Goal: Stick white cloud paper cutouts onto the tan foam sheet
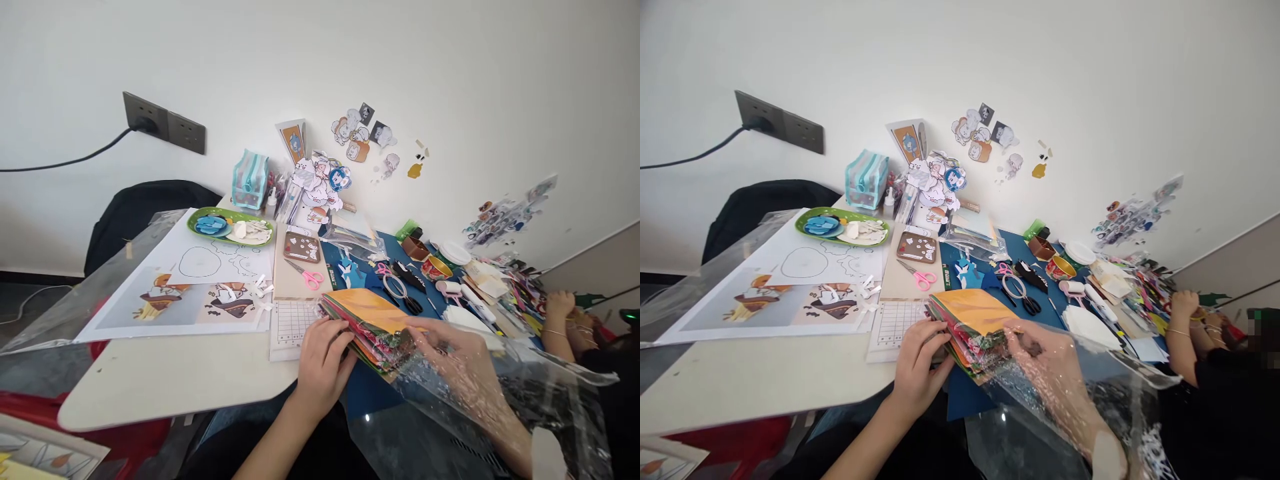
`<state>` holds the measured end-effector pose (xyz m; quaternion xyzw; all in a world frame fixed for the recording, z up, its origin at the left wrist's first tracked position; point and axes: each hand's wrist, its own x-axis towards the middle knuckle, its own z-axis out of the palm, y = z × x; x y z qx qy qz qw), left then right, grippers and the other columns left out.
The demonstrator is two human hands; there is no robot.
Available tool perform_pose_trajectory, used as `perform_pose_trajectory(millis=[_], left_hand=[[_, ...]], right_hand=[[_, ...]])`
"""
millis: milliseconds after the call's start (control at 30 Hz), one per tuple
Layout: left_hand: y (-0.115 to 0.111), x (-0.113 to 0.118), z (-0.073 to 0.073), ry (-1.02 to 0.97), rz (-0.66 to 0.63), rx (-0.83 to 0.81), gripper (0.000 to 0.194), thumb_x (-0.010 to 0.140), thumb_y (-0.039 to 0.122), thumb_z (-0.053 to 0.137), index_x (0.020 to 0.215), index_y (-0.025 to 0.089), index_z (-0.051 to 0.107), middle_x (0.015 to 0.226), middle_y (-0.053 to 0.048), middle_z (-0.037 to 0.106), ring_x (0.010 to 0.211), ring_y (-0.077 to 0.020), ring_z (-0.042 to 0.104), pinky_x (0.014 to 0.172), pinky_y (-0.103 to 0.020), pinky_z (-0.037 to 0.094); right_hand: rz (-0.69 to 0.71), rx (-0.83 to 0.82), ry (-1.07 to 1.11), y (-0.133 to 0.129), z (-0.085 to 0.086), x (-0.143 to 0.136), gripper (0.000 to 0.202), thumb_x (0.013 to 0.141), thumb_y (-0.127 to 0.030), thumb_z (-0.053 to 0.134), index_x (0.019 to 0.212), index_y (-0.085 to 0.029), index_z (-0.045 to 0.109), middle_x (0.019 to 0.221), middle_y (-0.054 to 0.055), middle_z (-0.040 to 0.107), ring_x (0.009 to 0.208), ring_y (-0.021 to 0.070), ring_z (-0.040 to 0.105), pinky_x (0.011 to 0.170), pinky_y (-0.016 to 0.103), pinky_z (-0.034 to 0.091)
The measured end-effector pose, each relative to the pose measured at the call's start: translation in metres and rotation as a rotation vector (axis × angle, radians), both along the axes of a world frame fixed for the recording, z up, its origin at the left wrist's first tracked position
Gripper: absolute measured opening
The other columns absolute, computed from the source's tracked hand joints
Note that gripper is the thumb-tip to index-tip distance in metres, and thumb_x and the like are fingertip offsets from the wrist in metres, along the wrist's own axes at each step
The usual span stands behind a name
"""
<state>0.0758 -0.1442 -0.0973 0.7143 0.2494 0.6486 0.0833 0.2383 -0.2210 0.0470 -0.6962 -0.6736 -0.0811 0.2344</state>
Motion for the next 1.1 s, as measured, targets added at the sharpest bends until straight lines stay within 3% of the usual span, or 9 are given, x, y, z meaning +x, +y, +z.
perform_pose_trajectory(millis=[100,333,400,533,633,800,967,1100], left_hand=[[0.001,0.0,0.005,-0.013,-0.02,-0.085,0.03,0.079,0.007,0.06,0.106,0.018,0.052,0.109,-0.012,0.063,0.104,-0.0221,0.058,0.09,-0.042,0.048],[0.005,0.001,0.019,-0.009,-0.07,-0.222,0.028,0.082,0.013,0.059,0.107,0.019,0.051,0.116,-0.011,0.061,0.106,-0.0224,0.057,0.087,-0.04,0.048],[0.008,0.003,0.025,-0.001,-0.07,-0.23,0.028,0.082,0.015,0.061,0.108,0.02,0.051,0.116,-0.01,0.061,0.106,-0.0224,0.057,0.087,-0.04,0.047],[0.015,0.01,0.038,-0.01,-0.062,-0.257,0.03,0.082,0.019,0.063,0.109,0.021,0.051,0.117,-0.009,0.061,0.107,-0.0223,0.057,0.089,-0.041,0.046],[0.019,0.013,0.044,-0.024,-0.047,-0.269,0.03,0.082,0.022,0.064,0.109,0.021,0.051,0.117,-0.008,0.062,0.107,-0.0225,0.056,0.089,-0.041,0.045],[0.022,0.013,0.042,-0.007,-0.04,-0.277,0.03,0.082,0.022,0.063,0.11,0.02,0.051,0.118,-0.009,0.061,0.107,-0.0227,0.056,0.089,-0.041,0.046],[0.018,0.008,0.036,0.035,-0.006,-0.231,0.028,0.084,0.019,0.06,0.11,0.02,0.05,0.117,-0.01,0.061,0.106,-0.0235,0.056,0.087,-0.042,0.046],[0.014,0.006,0.031,0.088,0.002,-0.169,0.027,0.084,0.017,0.058,0.11,0.02,0.05,0.116,-0.011,0.062,0.104,-0.0239,0.057,0.084,-0.041,0.046]], right_hand=[[0.012,-0.078,-0.032,0.005,-0.001,0.007,0.027,0.088,-0.04,0.051,0.093,-0.02,0.069,0.051,-0.002,0.052,0.046,0.0131,0.049,0.044,0.025,0.041],[-0.001,-0.092,-0.167,0.017,-0.006,0.021,0.027,0.089,-0.033,0.046,0.101,-0.024,0.068,0.08,0.004,0.069,0.065,0.0189,0.062,0.057,0.03,0.05],[0.043,-0.076,-0.27,0.025,-0.002,0.025,0.028,0.09,-0.03,0.043,0.099,-0.023,0.068,0.088,0.006,0.069,0.072,0.0207,0.064,0.061,0.032,0.05],[0.056,-0.12,-0.392,0.043,0.014,0.032,0.028,0.089,-0.03,0.044,0.09,-0.022,0.072,0.076,0.006,0.064,0.064,0.0191,0.06,0.052,0.028,0.045],[0.057,-0.226,-0.348,0.056,0.025,0.034,0.028,0.089,-0.03,0.045,0.09,-0.025,0.073,0.075,0.006,0.061,0.07,0.0201,0.06,0.055,0.029,0.046],[0.155,-0.283,-0.122,0.063,0.037,0.031,0.026,0.091,-0.032,0.046,0.094,-0.026,0.071,0.097,0.006,0.066,0.089,0.021,0.061,0.071,0.032,0.052],[0.231,-0.259,0.044,0.044,0.039,0.031,0.024,0.092,-0.031,0.046,0.101,-0.025,0.067,0.106,0.004,0.068,0.099,0.0194,0.062,0.081,0.03,0.053],[0.294,-0.153,0.037,0.024,0.028,0.034,0.017,0.089,-0.028,0.05,0.097,-0.023,0.064,0.106,0.006,0.067,0.103,0.0211,0.062,0.086,0.033,0.053]])
